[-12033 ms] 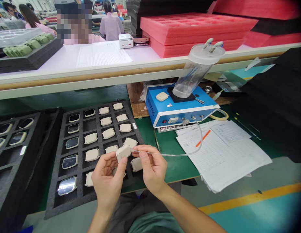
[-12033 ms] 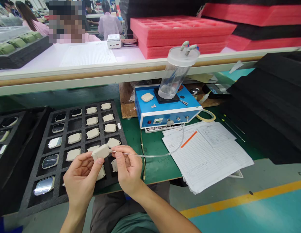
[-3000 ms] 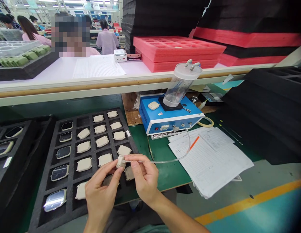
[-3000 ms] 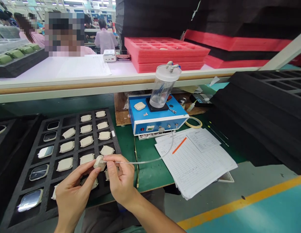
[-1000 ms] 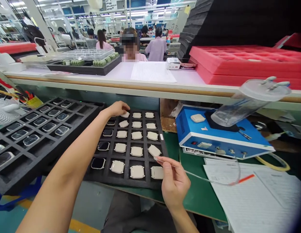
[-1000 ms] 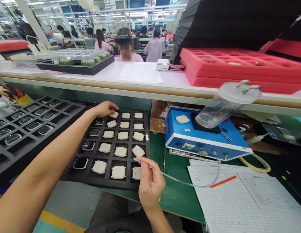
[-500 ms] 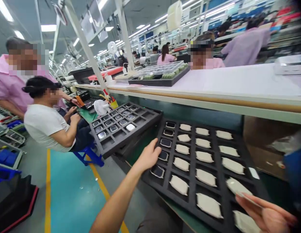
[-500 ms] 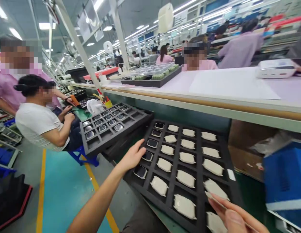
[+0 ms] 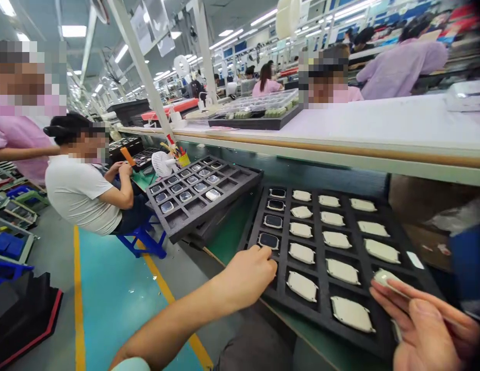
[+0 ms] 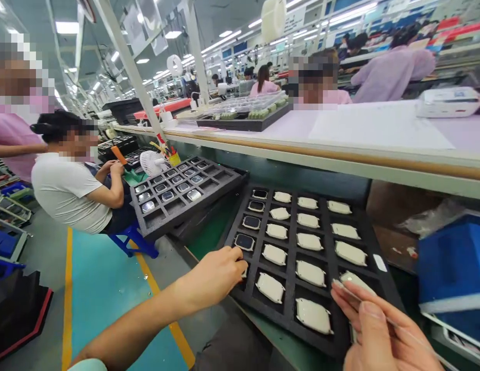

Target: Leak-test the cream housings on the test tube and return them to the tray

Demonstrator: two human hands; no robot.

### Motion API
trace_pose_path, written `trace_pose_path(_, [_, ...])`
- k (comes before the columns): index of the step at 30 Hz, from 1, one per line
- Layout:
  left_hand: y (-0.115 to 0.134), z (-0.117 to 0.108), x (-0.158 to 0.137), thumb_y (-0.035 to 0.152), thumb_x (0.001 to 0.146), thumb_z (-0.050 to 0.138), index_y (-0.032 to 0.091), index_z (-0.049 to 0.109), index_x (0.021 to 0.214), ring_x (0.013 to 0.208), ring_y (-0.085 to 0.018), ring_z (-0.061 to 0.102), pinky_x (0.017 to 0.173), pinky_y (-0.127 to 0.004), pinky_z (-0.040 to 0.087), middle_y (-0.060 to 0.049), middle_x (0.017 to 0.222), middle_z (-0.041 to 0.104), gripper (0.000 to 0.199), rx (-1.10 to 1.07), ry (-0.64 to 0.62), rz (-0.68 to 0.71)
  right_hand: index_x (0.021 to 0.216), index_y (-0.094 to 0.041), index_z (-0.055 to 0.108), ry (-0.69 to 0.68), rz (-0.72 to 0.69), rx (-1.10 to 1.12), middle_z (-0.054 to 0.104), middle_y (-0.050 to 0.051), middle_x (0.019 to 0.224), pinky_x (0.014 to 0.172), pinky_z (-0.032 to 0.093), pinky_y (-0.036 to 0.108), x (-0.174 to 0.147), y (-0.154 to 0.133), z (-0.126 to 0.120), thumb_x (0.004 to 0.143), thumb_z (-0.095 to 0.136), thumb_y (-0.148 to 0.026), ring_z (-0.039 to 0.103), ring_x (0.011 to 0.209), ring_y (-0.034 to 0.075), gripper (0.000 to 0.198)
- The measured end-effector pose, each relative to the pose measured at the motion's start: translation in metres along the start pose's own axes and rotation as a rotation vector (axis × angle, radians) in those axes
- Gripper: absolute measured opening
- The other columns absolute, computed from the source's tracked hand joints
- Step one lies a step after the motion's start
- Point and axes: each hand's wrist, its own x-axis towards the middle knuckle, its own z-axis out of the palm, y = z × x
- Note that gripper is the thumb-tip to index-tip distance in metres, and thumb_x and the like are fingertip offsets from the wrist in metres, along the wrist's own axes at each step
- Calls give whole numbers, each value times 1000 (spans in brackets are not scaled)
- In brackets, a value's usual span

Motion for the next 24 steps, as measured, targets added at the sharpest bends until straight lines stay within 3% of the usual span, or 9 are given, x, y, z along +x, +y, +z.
trace_pose_path(4, [-5,1,2,3,94,51,14,72,117,113,-30,75,98,-40,61,-17,119,77,33,-55,82,55,91,-22,79,-27,-18,-95,79,12,96,96,61,59,-3,-22,10,84,83,-52,78,84,26,31])
trace_pose_path(5, [-7,5,7,7,97,48,14,71,124,118,-30,74,101,-42,60,-18,126,77,36,-101,157,45,95,-20,77,-44,-37,-111,79,10,95,93,64,56,-2,-21,11,89,79,-51,79,85,25,32])
trace_pose_path(7, [-5,14,23,23,103,50,18,73,127,115,-29,76,100,-40,61,-14,126,79,33,-358,446,-80,100,-18,74,-39,-67,-112,79,9,97,88,66,48,1,-16,10,96,72,-48,79,88,24,30])
trace_pose_path(9, [9,25,46,33,101,57,19,76,125,107,-27,79,92,-37,64,-12,120,82,33,-695,563,-168,102,-18,73,-23,-128,-133,80,9,99,85,67,43,2,-11,8,99,71,-45,80,88,22,28])
trace_pose_path(12, [47,39,82,36,91,68,14,77,123,99,-25,81,86,-34,66,-14,112,83,39,-1139,505,-167,102,-19,75,-6,-218,-170,81,8,98,83,67,38,-1,-8,7,101,69,-41,80,87,21,23])
trace_pose_path(15, [75,50,103,37,83,77,12,77,121,99,-27,82,87,-36,67,-15,109,84,46,-1354,450,-186,103,-20,77,-23,-267,-211,82,8,100,84,67,37,-3,-10,5,103,65,-38,80,91,22,22])
trace_pose_path(20, [80,56,102,38,80,83,14,81,114,99,-29,83,89,-38,69,-14,109,84,41,-1351,386,-194,105,-23,79,-82,-362,-290,85,8,102,84,69,38,1,-15,4,104,63,-34,82,95,23,20])
trace_pose_path(24, [78,55,99,34,80,83,16,84,108,90,-28,84,83,-36,70,-11,103,85,33,-1327,411,-175,105,-24,78,-89,-390,-313,85,7,102,83,70,37,1,-19,4,105,62,-32,82,95,23,18])
